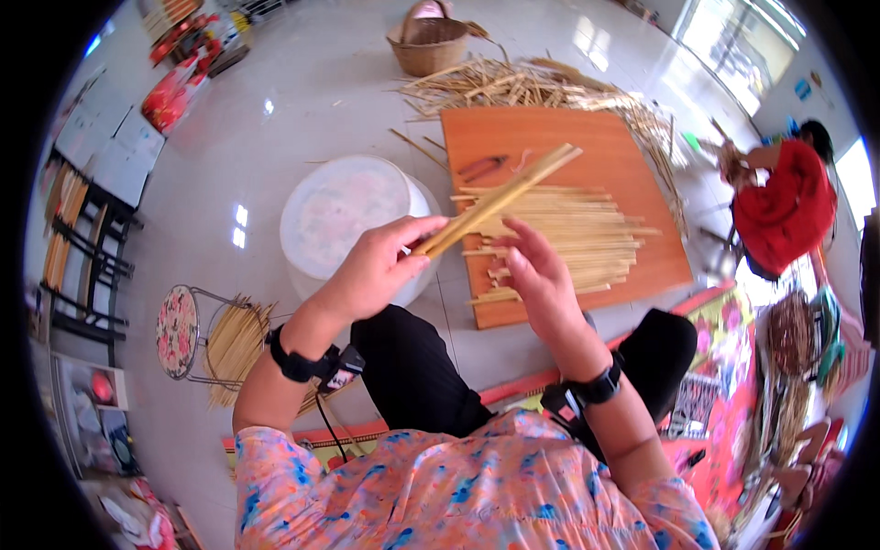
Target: The person takes long bamboo strips from a pile on the floor and places them on a table, using pliers to trim them and tying them together with string to form a bundle.
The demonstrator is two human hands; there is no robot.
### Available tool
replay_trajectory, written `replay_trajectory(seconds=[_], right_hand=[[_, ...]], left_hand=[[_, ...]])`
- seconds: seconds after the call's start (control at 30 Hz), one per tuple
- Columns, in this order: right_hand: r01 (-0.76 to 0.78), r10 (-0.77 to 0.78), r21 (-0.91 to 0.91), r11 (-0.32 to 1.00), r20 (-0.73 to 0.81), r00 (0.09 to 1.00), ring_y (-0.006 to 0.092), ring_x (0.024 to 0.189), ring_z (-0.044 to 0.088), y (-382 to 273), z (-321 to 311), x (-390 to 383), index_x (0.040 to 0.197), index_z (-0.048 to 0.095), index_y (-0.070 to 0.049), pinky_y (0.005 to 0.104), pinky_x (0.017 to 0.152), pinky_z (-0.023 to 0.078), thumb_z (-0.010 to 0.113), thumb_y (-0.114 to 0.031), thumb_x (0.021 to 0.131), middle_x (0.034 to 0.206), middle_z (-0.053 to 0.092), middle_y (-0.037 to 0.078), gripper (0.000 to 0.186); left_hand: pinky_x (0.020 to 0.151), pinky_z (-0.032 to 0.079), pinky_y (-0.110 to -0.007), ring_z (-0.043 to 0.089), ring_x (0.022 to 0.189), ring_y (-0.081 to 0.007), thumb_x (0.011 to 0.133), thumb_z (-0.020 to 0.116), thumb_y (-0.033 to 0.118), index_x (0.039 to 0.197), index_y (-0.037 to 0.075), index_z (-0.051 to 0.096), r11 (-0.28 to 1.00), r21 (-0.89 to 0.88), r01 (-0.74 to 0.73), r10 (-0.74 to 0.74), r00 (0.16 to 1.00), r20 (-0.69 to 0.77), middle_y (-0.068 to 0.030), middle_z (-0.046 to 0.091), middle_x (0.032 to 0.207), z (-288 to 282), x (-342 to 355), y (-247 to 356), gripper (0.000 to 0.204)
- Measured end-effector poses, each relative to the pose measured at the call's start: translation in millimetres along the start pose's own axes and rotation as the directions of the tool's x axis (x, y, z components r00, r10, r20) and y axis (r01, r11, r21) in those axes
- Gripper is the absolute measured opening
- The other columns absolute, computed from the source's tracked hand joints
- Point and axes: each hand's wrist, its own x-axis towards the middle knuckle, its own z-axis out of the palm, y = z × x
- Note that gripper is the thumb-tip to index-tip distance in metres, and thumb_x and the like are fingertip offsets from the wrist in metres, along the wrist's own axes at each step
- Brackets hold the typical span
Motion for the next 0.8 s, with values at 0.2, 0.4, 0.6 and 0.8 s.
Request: replay_trajectory(seconds=[0.2, 0.4, 0.6, 0.8], right_hand=[[0.061, -0.041, 0.299, 0.952, -0.073, 0.996, 0.0074, 0.085, 0.059, -9, -19, -23, 0.114, 0.063, -0.005, 0.0236, 0.075, 0.05, 0.062, -0.018, 0.095, 0.099, 0.065, 0.001, 0.023], [0.113, -0.119, 0.461, 0.88, -0.016, 0.993, 0.0099, 0.086, 0.06, -8, -46, -52, 0.112, 0.064, -0.006, 0.026, 0.075, 0.052, 0.061, -0.017, 0.095, 0.099, 0.065, 0.003, 0.02], [0.126, -0.152, 0.537, 0.834, 0.004, 0.988, 0.0106, 0.088, 0.06, -14, -64, -79, 0.113, 0.063, -0.007, 0.0267, 0.077, 0.052, 0.059, -0.017, 0.096, 0.1, 0.064, 0.002, 0.02], [0.125, -0.155, 0.518, 0.846, 0.016, 0.988, 0.0146, 0.093, 0.062, -4, -85, -100, 0.122, 0.058, -0.009, 0.031, 0.084, 0.054, 0.059, -0.016, 0.096, 0.105, 0.063, 0.002, 0.028]], left_hand=[[0.063, 0.049, -0.026, 0.059, 0.069, -0.012, 0.083, 0.064, -0.003, 0.108, -0.001, 0.061, 0.994, 0.101, -0.044, 0.042, 0.999, 0.023, -0.0071, 0.063, 0.085, 52, -23, 55, 0.026], [0.055, 0.049, -0.022, 0.057, 0.06, -0.0055, 0.09, 0.063, 0.004, 0.095, -0.003, 0.061, 0.979, -0.11, 0.169, -0.161, 0.984, 0.082, -0.0039, 0.064, 0.074, 73, -30, 75, 0.01], [0.056, 0.048, -0.021, 0.061, 0.06, -0.0087, 0.097, 0.052, 0.007, 0.1, -0.004, 0.058, 0.948, -0.111, 0.3, -0.271, 0.938, 0.217, -0.0069, 0.065, 0.077, 90, -36, 117, 0.013], [0.057, 0.048, -0.022, 0.062, 0.062, -0.0096, 0.098, 0.05, 0.01, 0.103, -0.001, 0.058, 0.961, -0.022, 0.275, -0.26, 0.931, 0.257, -0.007, 0.066, 0.08, 111, -52, 133, 0.014]])
